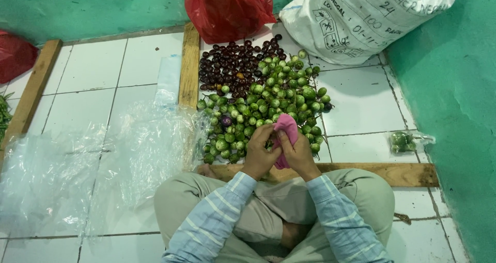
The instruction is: The person sits on the floor and wipes small green vegetables with a pink cloth, then places them into small clear plastic bags. The person handles the vegetables one at a time, wiping each before bagging.
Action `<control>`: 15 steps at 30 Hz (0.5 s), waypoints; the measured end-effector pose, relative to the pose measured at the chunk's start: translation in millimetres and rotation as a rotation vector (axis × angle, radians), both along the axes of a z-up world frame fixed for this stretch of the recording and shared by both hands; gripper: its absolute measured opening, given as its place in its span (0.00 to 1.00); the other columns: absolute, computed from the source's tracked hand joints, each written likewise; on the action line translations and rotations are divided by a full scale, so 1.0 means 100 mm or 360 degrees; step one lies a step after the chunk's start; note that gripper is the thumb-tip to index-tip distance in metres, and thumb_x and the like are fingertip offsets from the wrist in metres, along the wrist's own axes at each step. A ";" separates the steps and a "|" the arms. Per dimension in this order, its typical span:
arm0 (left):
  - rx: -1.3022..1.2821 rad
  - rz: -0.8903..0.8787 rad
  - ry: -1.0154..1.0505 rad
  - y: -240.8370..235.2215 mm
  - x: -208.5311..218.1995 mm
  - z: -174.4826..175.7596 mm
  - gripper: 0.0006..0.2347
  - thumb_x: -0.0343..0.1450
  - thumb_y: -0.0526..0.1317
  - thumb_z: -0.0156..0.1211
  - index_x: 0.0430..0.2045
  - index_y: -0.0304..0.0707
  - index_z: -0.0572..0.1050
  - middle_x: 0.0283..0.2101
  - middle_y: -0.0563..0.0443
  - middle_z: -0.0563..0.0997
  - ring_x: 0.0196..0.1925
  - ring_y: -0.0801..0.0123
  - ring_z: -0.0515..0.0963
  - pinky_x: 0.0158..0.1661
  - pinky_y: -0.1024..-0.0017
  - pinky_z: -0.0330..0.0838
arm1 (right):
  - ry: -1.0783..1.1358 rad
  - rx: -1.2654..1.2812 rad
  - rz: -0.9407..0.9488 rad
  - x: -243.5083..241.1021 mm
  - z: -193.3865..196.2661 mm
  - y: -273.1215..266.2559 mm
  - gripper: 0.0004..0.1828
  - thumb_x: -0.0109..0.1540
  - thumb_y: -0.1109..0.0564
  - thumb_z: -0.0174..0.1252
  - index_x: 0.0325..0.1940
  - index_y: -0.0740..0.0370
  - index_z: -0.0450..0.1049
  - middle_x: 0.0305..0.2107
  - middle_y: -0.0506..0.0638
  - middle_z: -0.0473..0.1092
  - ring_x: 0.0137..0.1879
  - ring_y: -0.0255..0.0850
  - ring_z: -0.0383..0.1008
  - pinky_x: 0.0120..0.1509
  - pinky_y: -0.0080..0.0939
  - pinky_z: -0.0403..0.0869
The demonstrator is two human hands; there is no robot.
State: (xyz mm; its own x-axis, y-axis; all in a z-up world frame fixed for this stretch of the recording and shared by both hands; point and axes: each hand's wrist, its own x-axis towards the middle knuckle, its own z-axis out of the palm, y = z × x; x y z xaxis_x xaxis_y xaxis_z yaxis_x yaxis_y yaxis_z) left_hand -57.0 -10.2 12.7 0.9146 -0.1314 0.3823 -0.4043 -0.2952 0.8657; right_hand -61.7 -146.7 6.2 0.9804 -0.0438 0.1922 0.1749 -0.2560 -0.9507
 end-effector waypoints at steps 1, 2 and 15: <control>0.0002 -0.0006 0.0004 0.00 -0.01 0.00 0.19 0.62 0.30 0.62 0.49 0.31 0.77 0.51 0.38 0.77 0.51 0.44 0.81 0.48 0.56 0.80 | 0.0004 0.0002 -0.0006 -0.03 0.03 0.00 0.16 0.69 0.51 0.54 0.34 0.66 0.76 0.22 0.62 0.72 0.31 0.45 0.71 0.38 0.54 0.71; -0.0019 -0.0037 0.0023 0.01 -0.01 0.01 0.18 0.63 0.30 0.63 0.48 0.30 0.78 0.50 0.38 0.78 0.50 0.44 0.81 0.47 0.58 0.80 | 0.0003 -0.0001 -0.0047 -0.04 0.06 0.00 0.18 0.69 0.50 0.53 0.32 0.65 0.75 0.20 0.60 0.70 0.29 0.43 0.69 0.36 0.52 0.70; -0.0276 -0.0150 0.0198 0.10 0.05 0.07 0.17 0.65 0.29 0.65 0.50 0.30 0.77 0.47 0.36 0.80 0.49 0.47 0.83 0.47 0.57 0.79 | 0.0101 0.0214 0.0243 -0.33 1.17 0.14 0.34 0.73 0.44 0.26 0.24 0.55 0.71 0.17 0.53 0.72 0.28 0.43 0.73 0.41 0.47 0.74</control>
